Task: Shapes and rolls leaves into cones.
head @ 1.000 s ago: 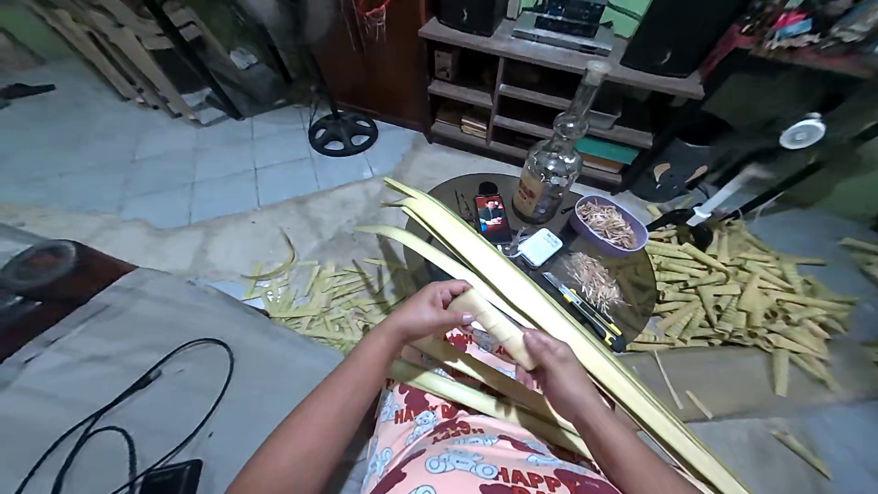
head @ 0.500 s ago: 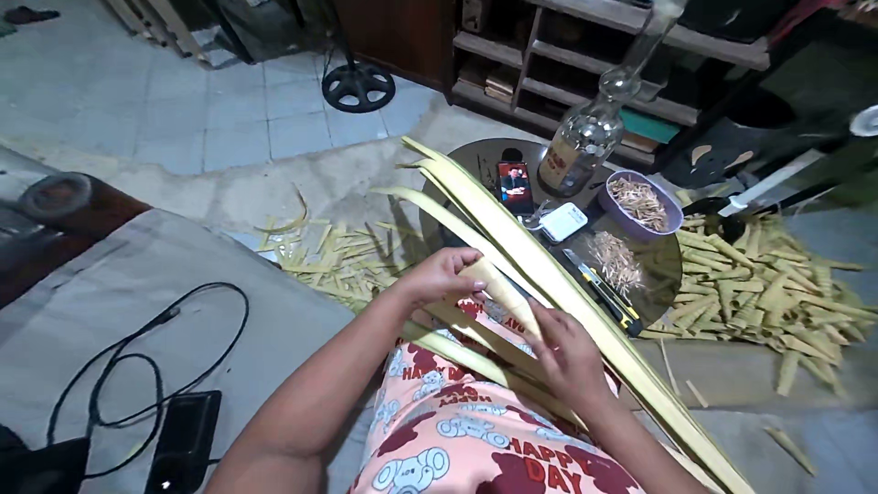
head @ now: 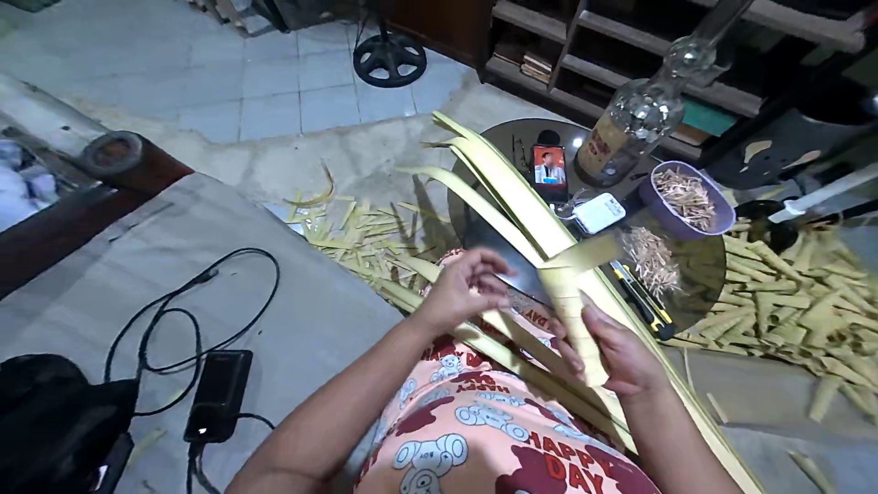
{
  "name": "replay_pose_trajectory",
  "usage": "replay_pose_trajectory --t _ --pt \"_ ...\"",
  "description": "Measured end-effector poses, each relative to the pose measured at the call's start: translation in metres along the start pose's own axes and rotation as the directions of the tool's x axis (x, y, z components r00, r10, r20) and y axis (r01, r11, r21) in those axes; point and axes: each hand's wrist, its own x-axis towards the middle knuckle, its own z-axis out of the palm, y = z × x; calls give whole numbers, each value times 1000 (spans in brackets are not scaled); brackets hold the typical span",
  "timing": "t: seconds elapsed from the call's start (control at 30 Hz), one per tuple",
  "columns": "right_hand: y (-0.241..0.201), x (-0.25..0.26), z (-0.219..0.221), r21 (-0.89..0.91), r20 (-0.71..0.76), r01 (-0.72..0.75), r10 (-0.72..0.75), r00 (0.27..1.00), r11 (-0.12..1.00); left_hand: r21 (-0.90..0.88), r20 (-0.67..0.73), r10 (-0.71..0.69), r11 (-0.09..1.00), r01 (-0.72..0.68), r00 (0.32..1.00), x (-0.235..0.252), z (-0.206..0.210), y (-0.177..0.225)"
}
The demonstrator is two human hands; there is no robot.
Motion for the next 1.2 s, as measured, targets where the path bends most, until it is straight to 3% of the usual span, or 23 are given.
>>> replay_pose_trajectory --t 0.03,0.1,0.17,0.5,0.7,0.77,0.87,1.0,1.07,1.2 --pt "1 -5 -9 4 -54 3 -2 999 1000 200 25 -27 980 21 999 -17 0 -9" --pt "3 -14 -23 -14 -127 -17 15 992 1000 662 176 -78 747 -59 981 -45 2 -24" --pt "2 -19 -27 -45 -125 -44 39 991 998 789 308 -63 574 -218 949 -57 6 -41" --pt "-12 1 -9 -360 -7 -81 84 996 930 736 445 -131 617 -278 886 -14 -25 7" --pt "10 -1 -16 -211 149 38 -7 989 977 552 426 -162 826 -114 890 16 -14 23" --pt "4 -20 -18 -200 102 39 -19 995 979 529 443 -194 845 -81 875 23 -23 20" --pt "-19 -81 -31 -268 -136 -38 1 991 963 561 350 -209 828 -25 913 24 -56 25" --pt "-30 -172 -66 -249 -480 -102 -31 877 963 684 113 -340 708 175 933 13 -152 -9" --pt "-32 -198 -78 -252 -538 -57 -91 838 966 714 -10 -405 637 291 914 7 -206 -33" --pt "-35 -204 -88 -294 -507 40 -191 841 955 731 -276 -423 491 474 863 -18 -296 -50"
